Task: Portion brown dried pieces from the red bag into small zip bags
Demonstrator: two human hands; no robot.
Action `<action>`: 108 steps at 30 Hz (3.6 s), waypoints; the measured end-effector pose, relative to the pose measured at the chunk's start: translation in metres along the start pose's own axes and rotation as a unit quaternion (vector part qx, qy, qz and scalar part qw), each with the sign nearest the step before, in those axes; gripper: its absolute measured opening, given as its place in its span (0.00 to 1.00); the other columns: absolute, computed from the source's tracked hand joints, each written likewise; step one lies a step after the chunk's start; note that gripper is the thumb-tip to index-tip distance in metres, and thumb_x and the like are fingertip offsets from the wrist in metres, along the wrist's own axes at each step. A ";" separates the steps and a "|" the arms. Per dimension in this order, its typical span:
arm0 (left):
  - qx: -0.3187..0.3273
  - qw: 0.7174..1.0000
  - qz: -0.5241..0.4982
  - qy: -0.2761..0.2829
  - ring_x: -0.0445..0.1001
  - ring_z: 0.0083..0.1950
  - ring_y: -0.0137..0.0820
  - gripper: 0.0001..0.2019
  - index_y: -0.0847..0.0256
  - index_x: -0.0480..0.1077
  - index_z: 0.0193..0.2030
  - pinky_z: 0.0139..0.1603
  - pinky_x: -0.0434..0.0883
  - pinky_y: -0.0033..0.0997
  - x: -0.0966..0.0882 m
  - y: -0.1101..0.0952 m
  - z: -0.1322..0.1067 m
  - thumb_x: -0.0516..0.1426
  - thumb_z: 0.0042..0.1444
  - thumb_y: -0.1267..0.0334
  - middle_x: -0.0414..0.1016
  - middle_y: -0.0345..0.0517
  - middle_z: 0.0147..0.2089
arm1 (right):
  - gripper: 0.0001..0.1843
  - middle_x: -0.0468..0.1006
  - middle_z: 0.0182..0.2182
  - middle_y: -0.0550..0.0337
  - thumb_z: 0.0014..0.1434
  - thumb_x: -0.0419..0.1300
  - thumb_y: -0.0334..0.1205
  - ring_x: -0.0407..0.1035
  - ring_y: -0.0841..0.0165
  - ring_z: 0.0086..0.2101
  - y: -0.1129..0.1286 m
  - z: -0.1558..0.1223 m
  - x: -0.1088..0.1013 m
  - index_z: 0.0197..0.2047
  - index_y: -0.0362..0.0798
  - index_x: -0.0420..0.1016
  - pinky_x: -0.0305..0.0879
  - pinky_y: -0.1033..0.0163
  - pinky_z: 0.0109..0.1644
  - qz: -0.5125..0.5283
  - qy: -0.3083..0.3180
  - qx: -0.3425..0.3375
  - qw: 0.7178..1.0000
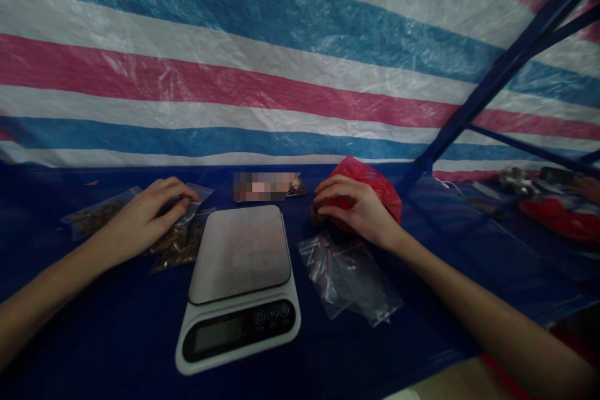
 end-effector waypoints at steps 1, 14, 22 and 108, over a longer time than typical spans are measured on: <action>0.000 1.000 -0.001 0.003 0.72 0.52 0.44 0.17 0.57 0.76 0.45 0.57 0.67 0.45 0.000 0.000 0.000 0.49 0.69 0.51 0.76 0.47 0.48 | 0.05 0.83 0.44 0.55 0.61 0.72 0.37 0.78 0.62 0.45 0.000 0.000 0.000 0.42 0.52 0.86 0.75 0.53 0.53 0.002 0.008 -0.001 1.000; -0.015 1.000 0.010 -0.014 0.73 0.55 0.43 0.17 0.57 0.75 0.48 0.61 0.67 0.44 -0.007 -0.015 -0.001 0.47 0.70 0.55 0.78 0.48 0.50 | 0.08 0.83 0.41 0.56 0.64 0.70 0.39 0.78 0.66 0.42 0.029 -0.012 -0.022 0.47 0.48 0.85 0.74 0.61 0.48 0.084 0.234 0.003 0.969; -0.030 0.996 -0.017 -0.083 0.72 0.57 0.37 0.18 0.57 0.73 0.51 0.65 0.65 0.39 -0.020 -0.018 -0.005 0.44 0.74 0.56 0.76 0.44 0.51 | 0.04 0.76 0.40 0.59 0.59 0.73 0.31 0.73 0.67 0.42 0.028 -0.027 0.011 0.37 0.47 0.84 0.70 0.64 0.47 0.022 0.326 -0.019 0.945; -0.028 0.962 -0.186 -0.197 0.81 0.48 0.44 0.12 0.59 0.79 0.44 0.50 0.75 0.42 -0.008 -0.121 0.018 0.66 0.50 0.68 0.84 0.49 0.45 | 0.18 0.75 0.42 0.58 0.57 0.69 0.32 0.72 0.66 0.40 0.112 0.097 0.057 0.51 0.51 0.83 0.71 0.59 0.45 -0.026 0.086 -0.124 0.988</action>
Point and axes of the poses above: each hand's wrist, its own z-axis towards the middle knuckle, its own x-axis out of the palm, y = z × x, the point moved 3 cm from there along z, towards the middle knuckle
